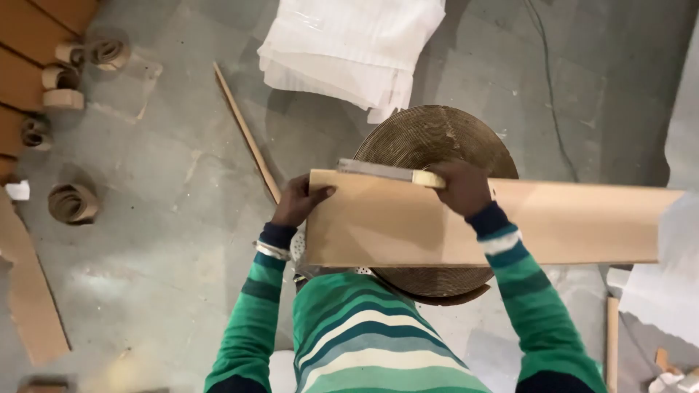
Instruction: Cutting and folding cardboard materials for packaging on a factory floor.
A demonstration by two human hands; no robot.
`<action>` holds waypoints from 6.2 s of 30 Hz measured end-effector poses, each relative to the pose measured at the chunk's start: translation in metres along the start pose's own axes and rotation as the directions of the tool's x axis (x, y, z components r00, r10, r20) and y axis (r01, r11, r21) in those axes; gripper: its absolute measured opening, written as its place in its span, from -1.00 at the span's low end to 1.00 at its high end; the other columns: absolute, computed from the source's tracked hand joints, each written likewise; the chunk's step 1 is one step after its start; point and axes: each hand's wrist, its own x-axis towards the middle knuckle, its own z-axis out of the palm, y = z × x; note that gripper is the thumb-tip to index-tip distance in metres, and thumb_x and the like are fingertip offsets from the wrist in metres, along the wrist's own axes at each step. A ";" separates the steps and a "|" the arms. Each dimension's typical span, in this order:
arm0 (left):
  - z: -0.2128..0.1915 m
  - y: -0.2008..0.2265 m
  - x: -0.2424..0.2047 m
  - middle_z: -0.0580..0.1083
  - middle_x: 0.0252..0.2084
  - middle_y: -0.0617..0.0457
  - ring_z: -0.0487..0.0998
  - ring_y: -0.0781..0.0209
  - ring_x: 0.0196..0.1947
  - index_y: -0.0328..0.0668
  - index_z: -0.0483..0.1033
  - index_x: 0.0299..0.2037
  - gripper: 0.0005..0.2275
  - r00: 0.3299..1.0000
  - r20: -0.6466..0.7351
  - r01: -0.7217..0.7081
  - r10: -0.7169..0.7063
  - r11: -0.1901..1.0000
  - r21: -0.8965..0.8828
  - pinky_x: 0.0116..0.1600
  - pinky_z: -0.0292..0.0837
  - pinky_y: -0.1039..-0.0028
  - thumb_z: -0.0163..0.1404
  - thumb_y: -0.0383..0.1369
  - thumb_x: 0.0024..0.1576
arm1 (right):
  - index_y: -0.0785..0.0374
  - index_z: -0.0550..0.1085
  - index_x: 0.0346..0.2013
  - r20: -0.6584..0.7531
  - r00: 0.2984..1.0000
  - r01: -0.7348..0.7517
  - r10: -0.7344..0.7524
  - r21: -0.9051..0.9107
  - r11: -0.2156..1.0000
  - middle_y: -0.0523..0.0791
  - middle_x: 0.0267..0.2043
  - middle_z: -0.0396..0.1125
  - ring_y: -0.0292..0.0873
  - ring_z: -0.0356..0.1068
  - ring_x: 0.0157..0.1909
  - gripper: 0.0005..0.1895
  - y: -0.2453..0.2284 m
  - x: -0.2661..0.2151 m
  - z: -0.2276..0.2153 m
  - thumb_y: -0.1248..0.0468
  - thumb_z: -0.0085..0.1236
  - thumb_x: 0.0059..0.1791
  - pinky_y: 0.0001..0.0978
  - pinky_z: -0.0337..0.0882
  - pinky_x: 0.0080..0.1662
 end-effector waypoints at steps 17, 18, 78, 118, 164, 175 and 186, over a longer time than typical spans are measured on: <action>-0.008 -0.088 0.087 0.57 -0.20 0.08 0.52 0.42 -0.26 -0.42 0.53 -0.03 -0.72 0.998 0.037 0.064 -0.055 0.937 -0.342 -0.16 0.49 0.54 0.11 -0.28 0.26 | -0.04 0.62 -0.07 0.100 0.927 -0.370 0.362 0.078 0.926 -0.18 0.02 0.49 -0.01 0.49 -0.02 -0.65 -0.032 0.058 0.027 0.00 0.36 -0.11 -0.16 0.47 -0.01; -0.008 -0.090 0.087 0.57 -0.20 0.08 0.52 0.42 -0.26 -0.42 0.53 -0.03 -0.72 0.997 0.055 0.074 -0.059 0.937 -0.341 -0.16 0.49 0.54 0.11 -0.28 0.26 | -0.04 0.62 -0.07 0.100 0.920 -0.387 0.379 0.078 0.919 -0.18 0.02 0.49 -0.01 0.49 -0.02 -0.65 -0.045 0.053 0.030 0.00 0.36 -0.11 -0.16 0.47 -0.01; 0.007 -0.079 0.113 0.52 -0.24 -0.28 0.56 -0.22 -0.24 -0.32 0.42 -0.15 -0.72 0.972 -0.111 -0.193 0.207 0.973 0.128 -0.11 0.46 0.18 0.01 -0.19 0.28 | 0.23 0.13 0.37 0.006 0.719 -0.695 0.695 -0.003 0.719 0.10 -0.58 0.41 0.20 0.45 -0.54 -0.38 -0.243 0.055 0.142 0.16 -0.04 0.04 0.13 0.45 -0.38; 0.010 -0.087 0.124 0.53 -0.32 -0.19 0.56 -0.09 -0.33 -0.30 0.47 -0.19 -0.77 0.966 -0.131 -0.207 0.223 0.970 0.127 -0.17 0.46 0.24 0.08 -0.25 0.23 | 0.43 0.21 0.16 0.124 0.725 -0.669 0.678 -0.107 0.735 0.18 -0.46 0.45 0.26 0.50 -0.40 -0.53 -0.228 0.075 0.122 0.24 -0.08 0.01 0.19 0.48 -0.27; 0.013 -0.080 0.132 0.50 -0.29 -0.15 0.51 -0.06 -0.27 -0.22 0.53 -0.17 -0.87 0.899 -0.147 -0.402 0.413 0.910 0.102 -0.10 0.43 0.31 0.08 -0.33 0.23 | 0.22 0.34 0.12 0.324 0.621 -0.745 0.714 0.528 0.408 -0.03 -0.52 0.48 0.03 0.55 -0.47 -0.60 -0.227 0.094 0.077 0.15 -0.17 0.04 -0.07 0.56 -0.28; 0.014 -0.090 0.135 0.49 -0.32 -0.13 0.49 -0.04 -0.30 -0.26 0.53 -0.16 -0.81 0.971 -0.107 -0.211 0.215 0.977 0.040 -0.13 0.42 0.28 0.08 -0.27 0.23 | 0.18 0.37 0.06 -0.122 0.816 -0.486 0.565 0.385 0.784 0.03 -0.08 0.45 0.08 0.50 -0.22 -0.73 -0.180 0.047 0.132 0.13 0.01 0.14 -0.09 0.47 -0.18; 0.013 -0.085 0.134 0.50 -0.29 -0.22 0.53 -0.16 -0.28 -0.32 0.51 -0.15 -0.75 0.976 -0.109 -0.180 0.186 0.981 0.066 -0.11 0.44 0.20 0.07 -0.24 0.22 | 0.09 0.09 0.40 0.121 0.690 -0.723 0.713 0.076 0.687 0.14 -0.45 0.46 0.30 0.45 -0.36 -0.36 -0.226 0.067 0.107 0.10 -0.02 0.04 0.23 0.42 -0.20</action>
